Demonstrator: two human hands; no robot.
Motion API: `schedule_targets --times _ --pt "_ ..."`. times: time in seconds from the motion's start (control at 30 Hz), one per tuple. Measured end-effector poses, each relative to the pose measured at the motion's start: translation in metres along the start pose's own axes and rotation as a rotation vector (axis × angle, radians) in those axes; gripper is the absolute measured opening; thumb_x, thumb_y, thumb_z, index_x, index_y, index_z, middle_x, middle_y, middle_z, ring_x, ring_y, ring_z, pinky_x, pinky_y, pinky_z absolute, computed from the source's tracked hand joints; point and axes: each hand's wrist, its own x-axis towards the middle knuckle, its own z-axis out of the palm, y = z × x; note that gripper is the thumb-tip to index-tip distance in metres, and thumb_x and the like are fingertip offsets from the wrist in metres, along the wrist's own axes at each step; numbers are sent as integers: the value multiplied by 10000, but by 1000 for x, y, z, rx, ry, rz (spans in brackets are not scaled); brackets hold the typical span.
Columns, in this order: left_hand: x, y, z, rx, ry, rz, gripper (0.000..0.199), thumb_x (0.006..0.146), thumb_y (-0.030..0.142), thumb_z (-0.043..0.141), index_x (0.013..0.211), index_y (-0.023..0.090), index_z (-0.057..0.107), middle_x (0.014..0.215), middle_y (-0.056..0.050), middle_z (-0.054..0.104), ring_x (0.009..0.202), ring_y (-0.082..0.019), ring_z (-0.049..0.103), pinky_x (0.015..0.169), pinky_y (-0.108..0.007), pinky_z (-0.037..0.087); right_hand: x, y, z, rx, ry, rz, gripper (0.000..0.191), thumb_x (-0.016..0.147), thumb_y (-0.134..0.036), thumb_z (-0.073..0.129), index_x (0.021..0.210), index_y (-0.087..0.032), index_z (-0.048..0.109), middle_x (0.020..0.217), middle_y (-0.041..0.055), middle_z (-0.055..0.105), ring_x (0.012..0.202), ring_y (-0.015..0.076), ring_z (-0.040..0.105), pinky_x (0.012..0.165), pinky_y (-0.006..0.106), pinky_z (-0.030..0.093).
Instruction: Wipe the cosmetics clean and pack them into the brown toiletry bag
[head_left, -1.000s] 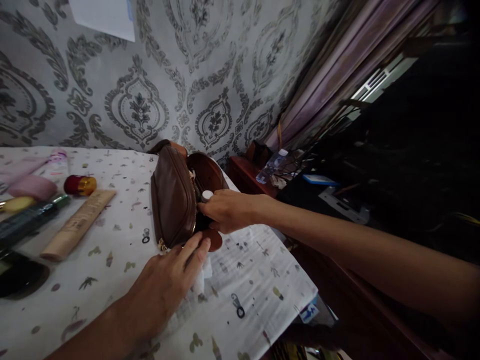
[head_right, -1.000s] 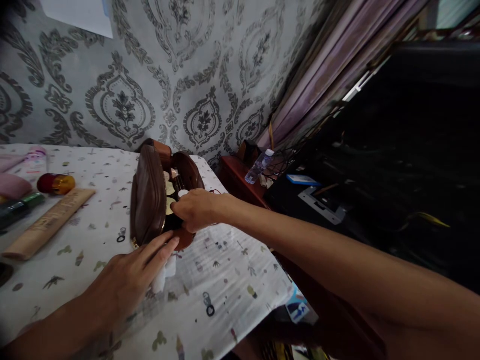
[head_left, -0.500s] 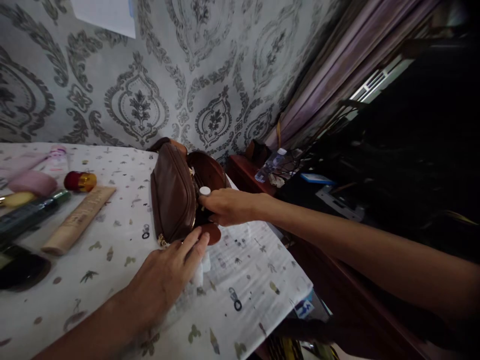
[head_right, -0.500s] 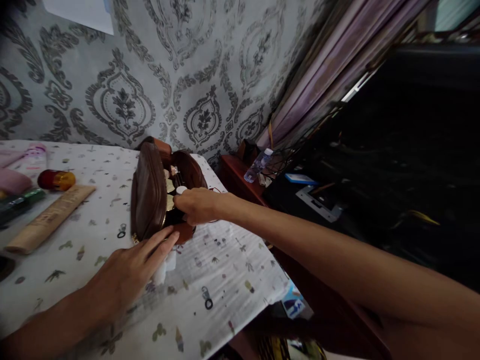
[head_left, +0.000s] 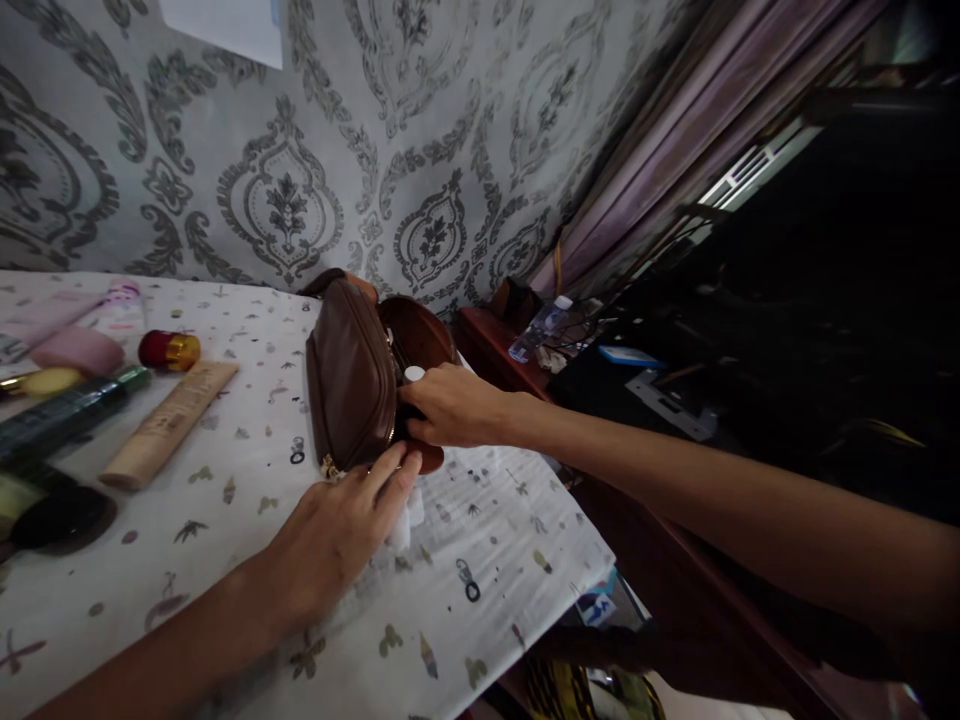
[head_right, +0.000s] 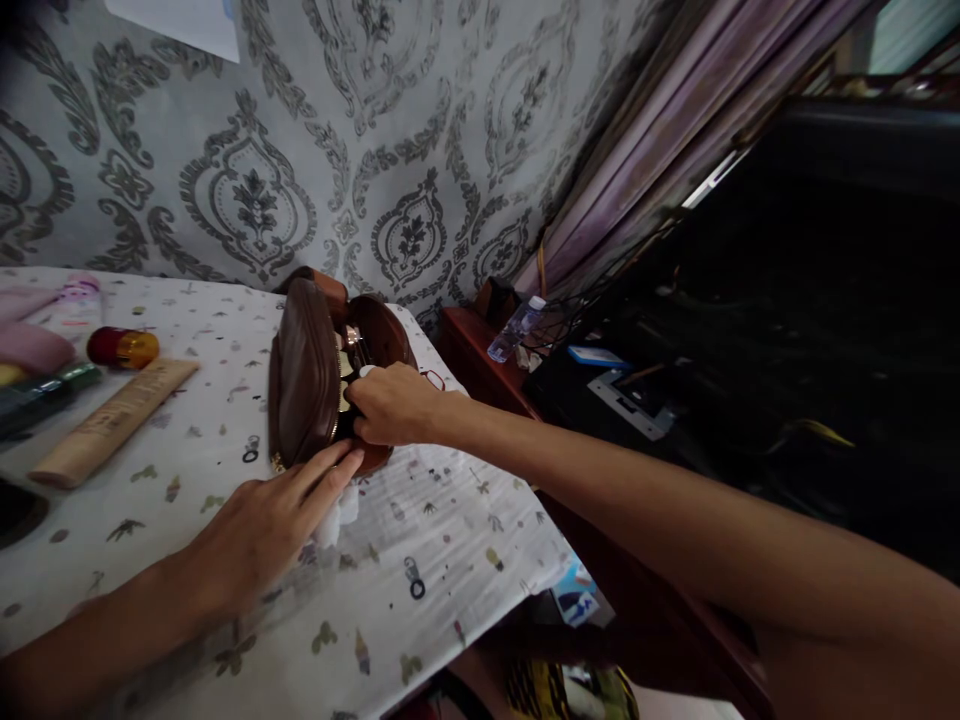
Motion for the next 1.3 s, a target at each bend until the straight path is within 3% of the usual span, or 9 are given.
schedule_targets --times 0.13,0.3,0.57,0.77,0.9,1.07,1.2,1.3 --pt "-1 -1 -4 -5 -31 2 820 761 -68 392 1532 182 269 1554 -125 422 1064 -202 671 702 -300 602 5 -6 4 -45 46 91 281 916 -241 523 1040 -95 729 995 177 734 943 291 696 763 344 471" --pt "1 -2 -6 -4 -50 27 822 747 -78 396 1527 155 285 1554 -156 409 1017 -209 682 697 -318 605 6 -9 7 -177 68 51 273 938 -211 505 930 -86 747 935 179 720 972 308 665 809 379 430" --pt "1 -3 -9 -18 -100 24 842 752 -73 415 1541 168 251 1543 -154 427 1065 -215 674 719 -302 600 -2 -2 10 -173 200 -4 209 893 -324 674 1003 -162 749 1126 159 613 1089 303 522 818 371 388" --pt "0 -2 -8 16 -107 28 871 741 -85 421 1555 160 229 1572 -172 378 1049 -230 676 672 -315 598 3 1 4 -148 121 15 255 840 -319 757 1041 -164 736 1106 135 625 1075 296 518 836 372 373" --pt "-1 -2 -3 40 -77 11 858 760 -79 432 1554 185 244 1579 -149 375 1020 -207 681 658 -286 586 3 2 7 -92 167 29 380 812 -287 790 1124 -106 670 1094 138 635 1047 276 527 827 346 388" --pt "-1 -2 -4 17 -65 9 823 776 -66 418 1546 178 262 1578 -146 375 1029 -200 677 699 -295 591 -2 10 10 -5 204 0 294 847 -286 752 1015 -59 672 1011 142 633 989 253 530 844 339 404" --pt "-1 -3 -11 -9 -115 38 854 742 -64 419 1552 137 233 1595 -170 336 1036 -215 672 706 -318 601 -7 15 20 128 338 0 171 870 -250 701 976 -115 701 1120 147 598 1062 272 510 937 390 404" --pt "-1 -3 -12 -21 -137 33 859 745 -54 441 1553 145 228 1596 -177 329 1036 -214 673 716 -317 600 -7 13 33 232 523 199 468 802 -244 742 1244 -158 612 1371 169 474 1249 331 430 1037 477 367"
